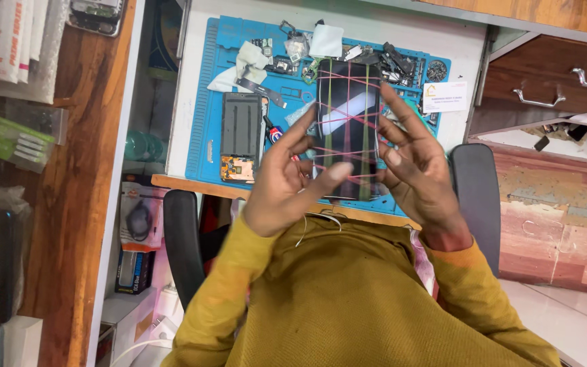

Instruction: The person applies adhesive along the edge of a smartphone, wipes the screen and back with a cloth, and then wraps multiple rubber bands around the device to secure it. The phone is handled throughout the process on a workbench with tools and parts visible.

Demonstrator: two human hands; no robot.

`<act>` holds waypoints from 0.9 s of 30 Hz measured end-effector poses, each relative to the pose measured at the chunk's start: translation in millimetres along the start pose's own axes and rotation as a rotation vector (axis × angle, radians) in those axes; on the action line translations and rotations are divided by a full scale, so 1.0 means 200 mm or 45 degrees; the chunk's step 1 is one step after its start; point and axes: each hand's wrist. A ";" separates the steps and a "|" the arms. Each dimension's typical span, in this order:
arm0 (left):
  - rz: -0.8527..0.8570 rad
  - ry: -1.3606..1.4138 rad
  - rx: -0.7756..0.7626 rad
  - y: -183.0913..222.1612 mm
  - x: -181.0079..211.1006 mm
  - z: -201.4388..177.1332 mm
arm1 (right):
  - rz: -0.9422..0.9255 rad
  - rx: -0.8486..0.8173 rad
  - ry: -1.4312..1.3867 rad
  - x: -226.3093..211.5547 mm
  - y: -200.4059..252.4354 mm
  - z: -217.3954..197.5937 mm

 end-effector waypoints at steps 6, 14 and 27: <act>-0.245 0.238 -0.133 0.04 0.03 -0.06 | -0.078 -0.138 0.031 -0.11 0.01 -0.01; 0.206 0.110 -0.207 -0.05 0.04 -0.08 | 0.013 -0.141 -0.037 -0.14 0.10 0.03; 0.187 -0.233 -0.231 -0.01 0.07 -0.10 | 0.171 -0.083 -0.068 -0.06 0.12 -0.01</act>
Point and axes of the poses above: each hand's wrist, its own y-axis away from the middle knuckle, its own z-axis out of the palm, x = y × z, and after that the axes turned 11 degrees about z, right-handed
